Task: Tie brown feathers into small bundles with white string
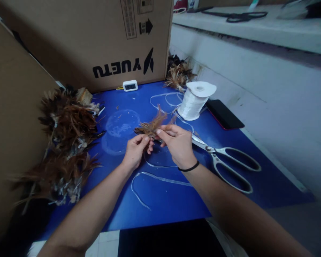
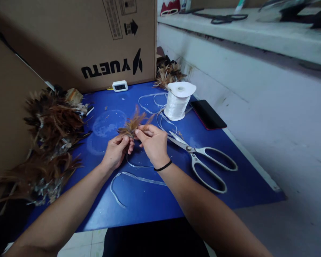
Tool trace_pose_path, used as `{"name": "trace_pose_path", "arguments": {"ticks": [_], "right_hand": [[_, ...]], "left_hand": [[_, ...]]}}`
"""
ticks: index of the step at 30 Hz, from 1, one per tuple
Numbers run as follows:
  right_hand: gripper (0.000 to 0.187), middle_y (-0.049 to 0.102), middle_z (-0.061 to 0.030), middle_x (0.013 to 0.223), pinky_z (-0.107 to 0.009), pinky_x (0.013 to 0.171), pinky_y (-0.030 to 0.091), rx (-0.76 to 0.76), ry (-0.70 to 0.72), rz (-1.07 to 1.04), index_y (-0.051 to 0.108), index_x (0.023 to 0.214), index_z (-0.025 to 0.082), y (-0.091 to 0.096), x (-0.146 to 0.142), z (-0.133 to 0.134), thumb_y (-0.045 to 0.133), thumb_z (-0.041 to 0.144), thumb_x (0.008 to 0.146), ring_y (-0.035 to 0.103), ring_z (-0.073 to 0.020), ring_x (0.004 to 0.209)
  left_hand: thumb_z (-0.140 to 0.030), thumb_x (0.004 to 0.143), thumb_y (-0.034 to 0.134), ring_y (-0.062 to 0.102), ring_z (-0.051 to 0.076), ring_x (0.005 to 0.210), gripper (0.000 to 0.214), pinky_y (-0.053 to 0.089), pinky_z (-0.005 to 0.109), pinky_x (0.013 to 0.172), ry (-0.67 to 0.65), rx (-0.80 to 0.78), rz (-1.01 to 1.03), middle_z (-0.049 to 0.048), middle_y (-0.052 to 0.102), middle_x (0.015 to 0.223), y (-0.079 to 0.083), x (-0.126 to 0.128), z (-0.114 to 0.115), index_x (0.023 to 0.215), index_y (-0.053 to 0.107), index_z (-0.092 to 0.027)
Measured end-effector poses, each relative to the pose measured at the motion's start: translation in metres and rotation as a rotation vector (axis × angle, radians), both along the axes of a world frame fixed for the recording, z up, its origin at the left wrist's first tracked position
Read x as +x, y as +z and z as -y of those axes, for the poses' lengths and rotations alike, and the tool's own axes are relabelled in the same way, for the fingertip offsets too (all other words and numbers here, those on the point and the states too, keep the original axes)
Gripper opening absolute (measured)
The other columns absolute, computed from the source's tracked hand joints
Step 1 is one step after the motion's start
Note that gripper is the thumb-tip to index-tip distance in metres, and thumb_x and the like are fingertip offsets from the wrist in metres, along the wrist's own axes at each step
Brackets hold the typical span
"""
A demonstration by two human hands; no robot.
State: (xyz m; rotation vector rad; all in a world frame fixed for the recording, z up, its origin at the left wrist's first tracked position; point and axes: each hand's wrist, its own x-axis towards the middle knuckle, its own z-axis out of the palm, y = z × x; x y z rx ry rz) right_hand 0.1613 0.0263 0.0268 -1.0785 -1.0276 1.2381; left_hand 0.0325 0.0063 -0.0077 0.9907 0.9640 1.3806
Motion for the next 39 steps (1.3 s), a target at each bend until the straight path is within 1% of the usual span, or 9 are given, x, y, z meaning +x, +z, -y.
{"name": "trace_pose_path", "arguments": {"ticks": [5,13,15,19,23,25,34,36,39], "right_hand": [[0.014,0.069,-0.0018,0.07,-0.018,0.038,0.046,0.007,-0.021,-0.003,0.063,0.074,0.017,-0.002,-0.001,0.0,0.07,0.026,0.065,0.066,-0.0152,0.062],[0.015,0.07,-0.0026,0.07,-0.02,0.04,0.047,0.047,-0.047,0.063,0.066,0.076,0.017,-0.007,-0.006,0.002,0.068,0.029,0.067,0.066,-0.0151,0.059],[0.018,0.07,-0.0028,0.07,-0.02,0.041,0.047,0.037,-0.017,0.07,0.066,0.079,0.016,-0.005,-0.005,0.003,0.069,0.03,0.067,0.065,-0.0144,0.058],[0.024,0.069,-0.0016,0.072,-0.022,0.049,0.049,0.037,0.127,0.065,0.065,0.087,0.017,0.001,0.0,0.004,0.07,0.024,0.065,0.064,-0.0134,0.063],[0.024,0.067,0.0012,0.072,-0.027,0.066,0.051,0.129,0.214,0.065,0.065,0.088,0.018,0.004,0.006,0.001,0.068,0.014,0.065,0.063,-0.0116,0.068],[0.022,0.066,0.0016,0.072,-0.028,0.07,0.051,0.161,0.239,0.097,0.065,0.087,0.018,0.005,0.008,0.0,0.066,0.013,0.066,0.062,-0.0112,0.068],[0.021,0.069,-0.0025,0.081,-0.03,0.069,0.052,0.247,0.41,0.183,0.066,0.092,0.017,0.01,0.02,-0.004,0.066,0.019,0.07,0.064,-0.0133,0.07],[0.018,0.069,-0.0023,0.081,-0.03,0.069,0.052,0.275,0.419,0.239,0.067,0.09,0.018,0.01,0.021,-0.005,0.066,0.019,0.072,0.064,-0.0131,0.069],[0.013,0.071,-0.0024,0.08,-0.03,0.068,0.052,0.313,0.379,0.311,0.069,0.085,0.018,0.007,0.023,-0.007,0.065,0.022,0.074,0.065,-0.014,0.071]], "left_hand": [[-0.038,0.074,0.067,0.053,0.008,0.05,0.027,0.042,0.019,0.045,0.001,0.008,-0.004,0.0013,0.059,0.063,0.0,0.0,0.0,0.077,0.064,-0.012],[-0.039,0.074,0.066,0.052,0.007,0.049,0.026,0.042,0.02,0.045,0.02,0.009,-0.015,0.0007,0.059,0.06,0.0,0.001,0.0,0.073,0.064,-0.012],[-0.038,0.074,0.066,0.052,0.007,0.049,0.026,0.041,0.019,0.045,0.016,-0.007,-0.001,0.0008,0.059,0.061,0.002,0.0,0.001,0.074,0.065,-0.012],[-0.033,0.076,0.065,0.052,0.006,0.05,0.021,0.04,0.018,0.044,-0.002,-0.037,0.047,0.0002,0.059,0.062,0.004,-0.002,0.001,0.075,0.064,-0.013],[-0.03,0.077,0.064,0.051,0.006,0.049,0.017,0.039,0.018,0.043,-0.017,-0.07,0.098,0.0002,0.059,0.062,0.005,-0.005,0.0,0.075,0.064,-0.013],[-0.029,0.076,0.064,0.052,0.006,0.048,0.016,0.038,0.018,0.043,-0.029,-0.086,0.111,0.0004,0.059,0.062,0.005,-0.005,0.0,0.075,0.064,-0.013],[-0.027,0.076,0.064,0.052,0.007,0.048,0.017,0.039,0.018,0.043,-0.074,-0.135,0.116,0.0011,0.06,0.061,0.008,-0.007,0.001,0.072,0.063,-0.011],[-0.027,0.076,0.065,0.052,0.007,0.047,0.017,0.038,0.018,0.043,-0.088,-0.143,0.122,0.0011,0.06,0.061,0.008,-0.007,0.001,0.072,0.063,-0.011],[-0.028,0.076,0.065,0.052,0.007,0.047,0.018,0.038,0.018,0.043,-0.104,-0.153,0.13,0.001,0.06,0.06,0.008,-0.008,0.001,0.072,0.063,-0.011]]}}
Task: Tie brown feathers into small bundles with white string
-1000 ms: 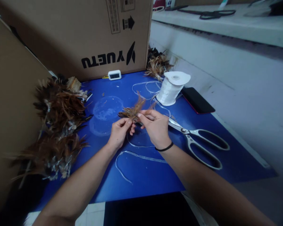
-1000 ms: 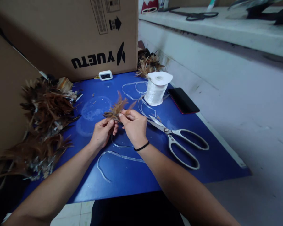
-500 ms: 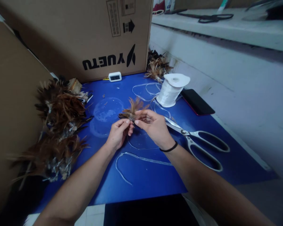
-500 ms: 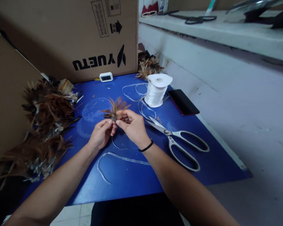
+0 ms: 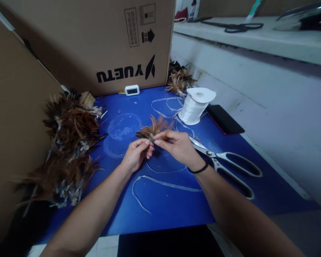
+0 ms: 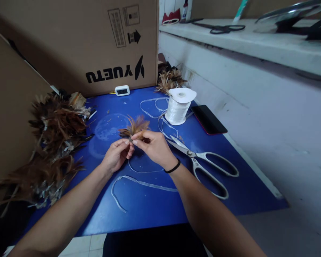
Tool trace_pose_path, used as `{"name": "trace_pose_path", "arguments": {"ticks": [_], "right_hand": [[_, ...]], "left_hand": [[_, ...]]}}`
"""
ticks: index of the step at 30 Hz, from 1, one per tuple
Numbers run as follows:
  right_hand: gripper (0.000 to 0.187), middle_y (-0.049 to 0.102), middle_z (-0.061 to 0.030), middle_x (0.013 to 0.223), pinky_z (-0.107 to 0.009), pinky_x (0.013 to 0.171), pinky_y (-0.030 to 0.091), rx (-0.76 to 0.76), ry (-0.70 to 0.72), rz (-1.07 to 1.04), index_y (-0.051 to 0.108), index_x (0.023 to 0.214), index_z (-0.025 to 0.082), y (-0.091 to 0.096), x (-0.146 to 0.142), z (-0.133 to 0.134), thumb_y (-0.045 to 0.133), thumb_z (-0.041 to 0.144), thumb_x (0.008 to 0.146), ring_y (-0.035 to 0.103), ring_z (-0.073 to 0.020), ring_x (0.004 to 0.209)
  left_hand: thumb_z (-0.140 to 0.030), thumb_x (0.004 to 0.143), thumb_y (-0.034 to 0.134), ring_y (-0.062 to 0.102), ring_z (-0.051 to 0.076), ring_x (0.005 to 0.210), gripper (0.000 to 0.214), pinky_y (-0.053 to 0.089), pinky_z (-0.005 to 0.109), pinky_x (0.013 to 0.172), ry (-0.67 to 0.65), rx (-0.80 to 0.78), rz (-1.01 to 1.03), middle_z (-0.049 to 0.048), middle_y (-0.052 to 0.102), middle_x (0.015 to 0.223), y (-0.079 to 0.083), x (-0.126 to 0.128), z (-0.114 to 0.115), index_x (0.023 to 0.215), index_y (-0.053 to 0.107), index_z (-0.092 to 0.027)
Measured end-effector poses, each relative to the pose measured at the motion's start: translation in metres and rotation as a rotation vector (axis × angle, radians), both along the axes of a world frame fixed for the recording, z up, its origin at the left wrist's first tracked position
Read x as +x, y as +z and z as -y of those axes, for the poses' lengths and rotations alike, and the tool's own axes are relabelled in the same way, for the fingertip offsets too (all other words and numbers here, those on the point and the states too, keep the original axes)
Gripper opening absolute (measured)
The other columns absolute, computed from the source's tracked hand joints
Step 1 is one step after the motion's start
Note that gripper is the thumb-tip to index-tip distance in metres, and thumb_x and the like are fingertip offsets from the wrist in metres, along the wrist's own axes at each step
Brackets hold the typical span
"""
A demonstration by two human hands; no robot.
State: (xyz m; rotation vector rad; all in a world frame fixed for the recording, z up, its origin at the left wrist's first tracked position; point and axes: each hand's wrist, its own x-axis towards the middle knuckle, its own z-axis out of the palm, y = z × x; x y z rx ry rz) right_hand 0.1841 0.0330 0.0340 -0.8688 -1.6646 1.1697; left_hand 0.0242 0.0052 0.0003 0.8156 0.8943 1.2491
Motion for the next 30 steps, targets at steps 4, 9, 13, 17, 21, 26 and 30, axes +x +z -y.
{"name": "trace_pose_path", "arguments": {"ticks": [4,9,13,17,21,26,30], "right_hand": [[0.011,0.072,-0.0033,0.084,-0.031,0.072,0.052,0.056,-0.05,0.009,0.071,0.083,0.019,-0.003,0.0,-0.002,0.065,0.023,0.075,0.066,-0.0159,0.078],[0.009,0.072,-0.0033,0.083,-0.029,0.07,0.053,0.103,-0.099,0.009,0.072,0.08,0.019,-0.004,-0.001,-0.001,0.065,0.022,0.075,0.067,-0.0155,0.076],[0.009,0.071,-0.0019,0.074,-0.027,0.063,0.053,0.036,-0.133,-0.04,0.071,0.079,0.018,-0.009,-0.006,0.001,0.068,0.024,0.073,0.067,-0.0144,0.067],[0.009,0.07,-0.0022,0.071,-0.027,0.06,0.054,-0.036,-0.18,-0.094,0.069,0.078,0.017,-0.013,-0.012,0.004,0.068,0.024,0.071,0.067,-0.0149,0.063],[0.011,0.07,-0.0034,0.071,-0.028,0.061,0.055,-0.081,-0.245,-0.096,0.067,0.076,0.016,-0.013,-0.016,0.005,0.069,0.025,0.069,0.067,-0.0154,0.061],[0.011,0.071,-0.0038,0.07,-0.029,0.063,0.055,-0.098,-0.269,-0.108,0.067,0.073,0.016,-0.016,-0.018,0.005,0.069,0.025,0.068,0.067,-0.0165,0.063],[0.013,0.071,-0.0042,0.071,-0.03,0.065,0.055,-0.08,-0.272,-0.095,0.067,0.075,0.016,-0.019,-0.018,0.005,0.068,0.028,0.07,0.068,-0.0173,0.065]], "left_hand": [[-0.031,0.075,0.066,0.053,0.007,0.047,0.02,0.039,0.018,0.043,0.0,-0.005,0.002,0.0017,0.061,0.06,-0.002,-0.001,0.0,0.074,0.064,-0.01],[-0.033,0.074,0.067,0.054,0.008,0.049,0.023,0.04,0.018,0.044,0.002,-0.008,-0.008,0.0029,0.063,0.063,-0.003,-0.002,0.0,0.076,0.065,-0.01],[-0.032,0.075,0.067,0.054,0.008,0.049,0.022,0.04,0.019,0.045,0.003,0.008,-0.027,0.0033,0.063,0.064,-0.003,0.0,0.0,0.076,0.066,-0.01],[-0.033,0.076,0.065,0.053,0.007,0.049,0.023,0.04,0.019,0.045,0.003,0.037,-0.062,0.003,0.061,0.062,-0.001,0.002,0.001,0.074,0.066,-0.01],[-0.035,0.075,0.066,0.052,0.007,0.05,0.024,0.041,0.019,0.046,0.032,0.053,-0.084,0.003,0.06,0.064,-0.001,0.004,0.002,0.076,0.066,-0.01],[-0.034,0.076,0.064,0.052,0.008,0.051,0.024,0.041,0.019,0.047,0.033,0.062,-0.114,0.0024,0.059,0.061,-0.001,0.005,0.002,0.074,0.066,-0.01],[-0.034,0.078,0.063,0.053,0.008,0.051,0.024,0.041,0.02,0.048,0.026,0.065,-0.148,0.0022,0.059,0.06,-0.001,0.005,0.002,0.073,0.065,-0.011]]}}
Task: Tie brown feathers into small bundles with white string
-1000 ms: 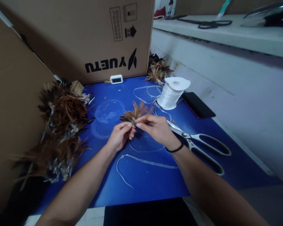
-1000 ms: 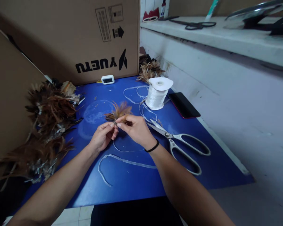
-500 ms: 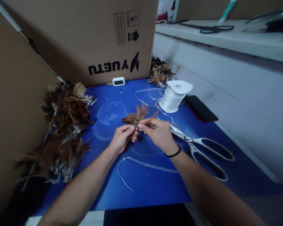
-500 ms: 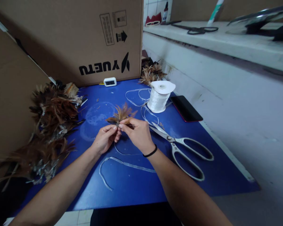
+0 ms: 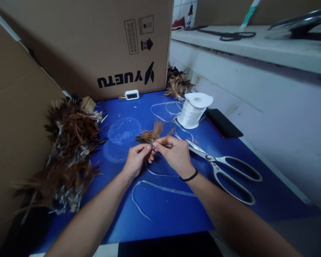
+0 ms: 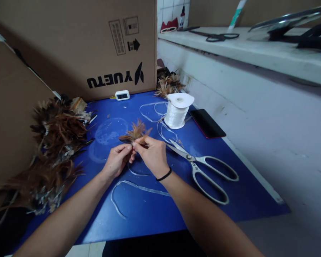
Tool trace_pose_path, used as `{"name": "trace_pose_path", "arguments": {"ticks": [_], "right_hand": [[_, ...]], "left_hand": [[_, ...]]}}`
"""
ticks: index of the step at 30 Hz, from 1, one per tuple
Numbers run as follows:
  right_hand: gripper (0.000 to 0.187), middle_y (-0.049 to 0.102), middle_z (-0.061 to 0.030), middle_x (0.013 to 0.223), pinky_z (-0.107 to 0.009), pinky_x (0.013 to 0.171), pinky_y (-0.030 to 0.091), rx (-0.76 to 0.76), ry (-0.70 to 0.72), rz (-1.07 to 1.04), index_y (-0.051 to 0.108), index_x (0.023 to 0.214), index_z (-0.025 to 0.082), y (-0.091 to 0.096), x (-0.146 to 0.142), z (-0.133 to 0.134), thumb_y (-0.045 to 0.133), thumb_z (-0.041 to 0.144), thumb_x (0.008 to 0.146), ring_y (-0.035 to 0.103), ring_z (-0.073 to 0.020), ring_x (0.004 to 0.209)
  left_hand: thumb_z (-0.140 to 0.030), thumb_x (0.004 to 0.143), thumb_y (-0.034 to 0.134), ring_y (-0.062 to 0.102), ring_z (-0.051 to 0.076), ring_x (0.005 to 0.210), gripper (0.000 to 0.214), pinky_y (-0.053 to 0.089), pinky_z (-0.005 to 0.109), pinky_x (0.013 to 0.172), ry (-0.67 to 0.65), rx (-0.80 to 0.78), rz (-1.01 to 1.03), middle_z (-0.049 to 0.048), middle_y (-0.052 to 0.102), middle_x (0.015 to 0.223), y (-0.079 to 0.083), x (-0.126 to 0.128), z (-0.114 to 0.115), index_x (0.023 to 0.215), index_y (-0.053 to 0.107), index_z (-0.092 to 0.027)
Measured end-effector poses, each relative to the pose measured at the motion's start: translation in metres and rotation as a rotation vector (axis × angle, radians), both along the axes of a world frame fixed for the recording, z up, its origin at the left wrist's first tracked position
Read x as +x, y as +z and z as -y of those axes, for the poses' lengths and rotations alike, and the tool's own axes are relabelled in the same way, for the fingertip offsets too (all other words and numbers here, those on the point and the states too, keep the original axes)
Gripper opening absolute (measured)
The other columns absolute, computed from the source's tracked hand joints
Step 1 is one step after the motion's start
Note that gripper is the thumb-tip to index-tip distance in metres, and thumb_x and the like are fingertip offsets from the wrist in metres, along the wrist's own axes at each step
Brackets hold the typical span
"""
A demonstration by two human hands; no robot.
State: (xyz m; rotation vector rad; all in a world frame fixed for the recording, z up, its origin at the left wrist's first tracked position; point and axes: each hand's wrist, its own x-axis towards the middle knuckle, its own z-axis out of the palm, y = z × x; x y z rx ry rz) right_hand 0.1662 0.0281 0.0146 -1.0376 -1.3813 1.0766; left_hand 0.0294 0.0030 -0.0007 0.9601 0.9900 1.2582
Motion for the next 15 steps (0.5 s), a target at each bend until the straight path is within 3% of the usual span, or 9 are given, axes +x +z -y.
{"name": "trace_pose_path", "arguments": {"ticks": [10,15], "right_hand": [[0.015,0.069,-0.0023,0.072,-0.027,0.065,0.052,0.061,0.028,0.073,0.063,0.081,0.018,0.0017,0.0003,0.0007,0.068,0.026,0.069,0.065,-0.0149,0.068],[0.029,0.062,-0.0004,0.067,-0.027,0.059,0.049,-0.087,0.153,0.036,0.06,0.085,0.015,0.0039,-0.0004,-0.0011,0.073,0.028,0.062,0.059,-0.0124,0.061]], "left_hand": [[-0.035,0.079,0.061,0.047,0.006,0.047,0.023,0.037,0.018,0.045,0.012,0.04,0.033,-0.0015,0.054,0.055,-0.0025,-0.0002,-0.0012,0.071,0.059,-0.013],[-0.039,0.076,0.064,0.041,0.006,0.041,0.026,0.03,0.018,0.042,0.006,0.019,0.07,-0.0039,0.049,0.048,0.002,-0.0035,0.0001,0.071,0.055,-0.015]]}}
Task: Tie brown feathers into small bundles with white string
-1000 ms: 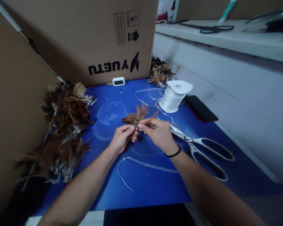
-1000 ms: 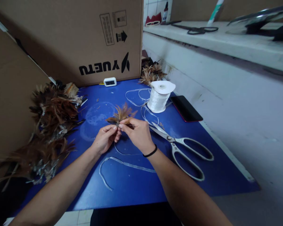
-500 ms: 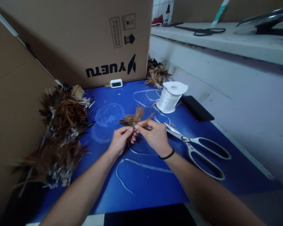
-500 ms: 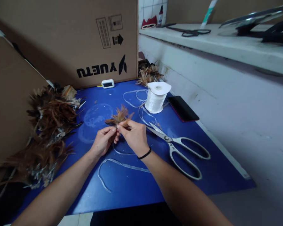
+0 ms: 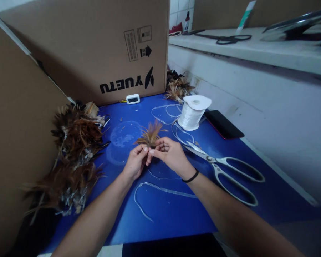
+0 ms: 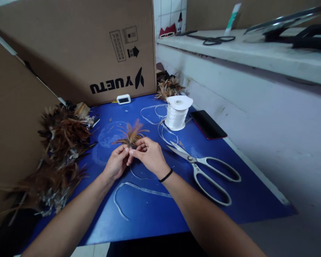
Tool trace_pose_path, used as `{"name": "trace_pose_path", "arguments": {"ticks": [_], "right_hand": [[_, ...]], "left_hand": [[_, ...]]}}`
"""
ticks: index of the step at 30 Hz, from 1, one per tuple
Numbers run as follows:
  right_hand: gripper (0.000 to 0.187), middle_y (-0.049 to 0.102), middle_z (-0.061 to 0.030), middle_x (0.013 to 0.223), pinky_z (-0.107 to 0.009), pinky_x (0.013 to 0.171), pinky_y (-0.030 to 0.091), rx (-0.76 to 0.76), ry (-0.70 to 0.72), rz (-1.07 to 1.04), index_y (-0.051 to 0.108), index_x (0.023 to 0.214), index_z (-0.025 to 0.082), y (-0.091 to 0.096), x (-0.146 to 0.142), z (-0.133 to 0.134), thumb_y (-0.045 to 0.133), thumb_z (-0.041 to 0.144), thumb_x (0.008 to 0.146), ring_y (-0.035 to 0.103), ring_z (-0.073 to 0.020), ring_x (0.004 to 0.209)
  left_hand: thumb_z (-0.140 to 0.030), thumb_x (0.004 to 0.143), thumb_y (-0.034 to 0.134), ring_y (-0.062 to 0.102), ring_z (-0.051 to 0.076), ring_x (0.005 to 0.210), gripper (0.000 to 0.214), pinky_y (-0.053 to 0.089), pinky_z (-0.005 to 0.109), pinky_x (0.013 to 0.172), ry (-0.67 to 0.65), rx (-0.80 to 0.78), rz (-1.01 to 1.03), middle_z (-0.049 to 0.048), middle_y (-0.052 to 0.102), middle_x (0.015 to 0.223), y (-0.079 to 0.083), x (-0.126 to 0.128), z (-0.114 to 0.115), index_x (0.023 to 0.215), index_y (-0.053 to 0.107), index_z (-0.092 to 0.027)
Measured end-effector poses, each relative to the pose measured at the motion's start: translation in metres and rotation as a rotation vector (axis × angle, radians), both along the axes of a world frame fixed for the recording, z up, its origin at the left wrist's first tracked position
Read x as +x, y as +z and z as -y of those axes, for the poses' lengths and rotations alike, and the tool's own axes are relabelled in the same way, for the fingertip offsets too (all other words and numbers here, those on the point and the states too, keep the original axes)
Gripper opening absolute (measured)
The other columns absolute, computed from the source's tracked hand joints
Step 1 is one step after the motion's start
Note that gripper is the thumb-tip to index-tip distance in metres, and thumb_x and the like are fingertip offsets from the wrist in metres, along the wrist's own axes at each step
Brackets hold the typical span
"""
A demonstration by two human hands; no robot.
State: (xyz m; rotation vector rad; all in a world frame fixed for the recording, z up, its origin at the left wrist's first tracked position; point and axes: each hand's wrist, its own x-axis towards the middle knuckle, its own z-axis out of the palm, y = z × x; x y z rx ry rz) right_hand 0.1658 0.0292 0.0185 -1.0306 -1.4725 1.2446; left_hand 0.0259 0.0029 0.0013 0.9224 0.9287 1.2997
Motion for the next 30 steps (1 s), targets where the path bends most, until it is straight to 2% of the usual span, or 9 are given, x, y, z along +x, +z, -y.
{"name": "trace_pose_path", "arguments": {"ticks": [4,8,11,15,18,21,23,27,30], "right_hand": [[0.032,0.063,-0.0012,0.071,-0.027,0.06,0.049,-0.043,0.116,-0.052,0.063,0.091,0.015,0.003,-0.001,0.001,0.072,0.028,0.063,0.058,-0.0121,0.063],[0.018,0.06,0.0002,0.068,-0.025,0.058,0.048,0.101,-0.014,-0.01,0.061,0.082,0.017,0.008,0.002,0.004,0.069,0.027,0.069,0.056,-0.0115,0.061],[0.007,0.06,-0.0017,0.076,-0.026,0.059,0.047,0.353,-0.13,0.071,0.061,0.083,0.018,0.015,0.008,0.006,0.06,0.02,0.077,0.056,-0.012,0.065],[0.022,0.058,-0.0069,0.092,-0.033,0.074,0.046,0.817,-0.246,0.374,0.066,0.098,0.021,0.023,0.016,0.006,0.053,0.013,0.082,0.053,-0.0183,0.086],[0.019,0.06,-0.0072,0.1,-0.039,0.081,0.04,0.998,-0.266,0.617,0.068,0.093,0.024,0.025,0.02,0.003,0.053,0.015,0.084,0.049,-0.0219,0.094],[0.015,0.063,-0.0041,0.101,-0.039,0.081,0.035,1.054,-0.272,0.725,0.068,0.081,0.024,0.023,0.023,0.001,0.055,0.019,0.085,0.047,-0.0221,0.095],[0.015,0.065,-0.0026,0.098,-0.039,0.081,0.032,1.071,-0.248,0.751,0.067,0.08,0.024,0.023,0.024,0.0,0.054,0.02,0.086,0.048,-0.0212,0.094],[0.018,0.065,-0.0007,0.076,-0.038,0.08,0.03,1.094,-0.152,0.808,0.067,0.081,0.023,0.026,0.025,0.0,0.051,0.021,0.089,0.049,-0.0174,0.08],[0.021,0.062,-0.0007,0.067,-0.037,0.078,0.03,1.089,-0.116,0.855,0.067,0.08,0.022,0.027,0.024,0.002,0.048,0.023,0.09,0.048,-0.0166,0.073]], "left_hand": [[-0.04,0.077,0.062,0.037,0.005,0.038,0.027,0.027,0.018,0.042,-0.029,0.002,-0.01,-0.0051,0.046,0.044,0.001,-0.001,0.002,0.071,0.053,-0.015],[-0.039,0.077,0.062,0.037,0.004,0.037,0.027,0.027,0.018,0.041,-0.017,0.012,-0.018,-0.0038,0.05,0.049,0.0,-0.003,0.002,0.07,0.053,-0.015],[-0.039,0.078,0.061,0.038,0.004,0.038,0.025,0.027,0.018,0.04,-0.011,0.006,-0.027,-0.003,0.051,0.052,0.001,-0.004,0.003,0.075,0.057,-0.014],[-0.037,0.079,0.061,0.039,0.005,0.039,0.024,0.027,0.018,0.04,-0.031,-0.002,-0.048,-0.0031,0.05,0.05,0.002,-0.005,0.003,0.076,0.057,-0.013],[-0.038,0.077,0.062,0.04,0.005,0.039,0.025,0.027,0.018,0.039,-0.038,-0.016,-0.076,-0.0026,0.051,0.05,0.003,-0.005,0.004,0.075,0.058,-0.013],[-0.039,0.077,0.063,0.041,0.005,0.039,0.027,0.027,0.018,0.039,-0.04,-0.02,-0.099,-0.0026,0.051,0.05,0.003,-0.004,0.005,0.074,0.058,-0.013],[-0.04,0.076,0.063,0.042,0.005,0.04,0.028,0.027,0.017,0.038,-0.031,-0.021,-0.115,-0.0024,0.052,0.051,0.002,-0.004,0.005,0.075,0.058,-0.013],[-0.041,0.076,0.063,0.043,0.005,0.042,0.029,0.028,0.017,0.039,-0.009,-0.008,-0.135,-0.0015,0.053,0.053,0.001,-0.004,0.005,0.076,0.06,-0.012],[-0.039,0.076,0.063,0.044,0.006,0.044,0.027,0.029,0.017,0.039,0.011,0.005,-0.139,-0.0008,0.054,0.056,0.0,-0.005,0.005,0.077,0.062,-0.013]]}}
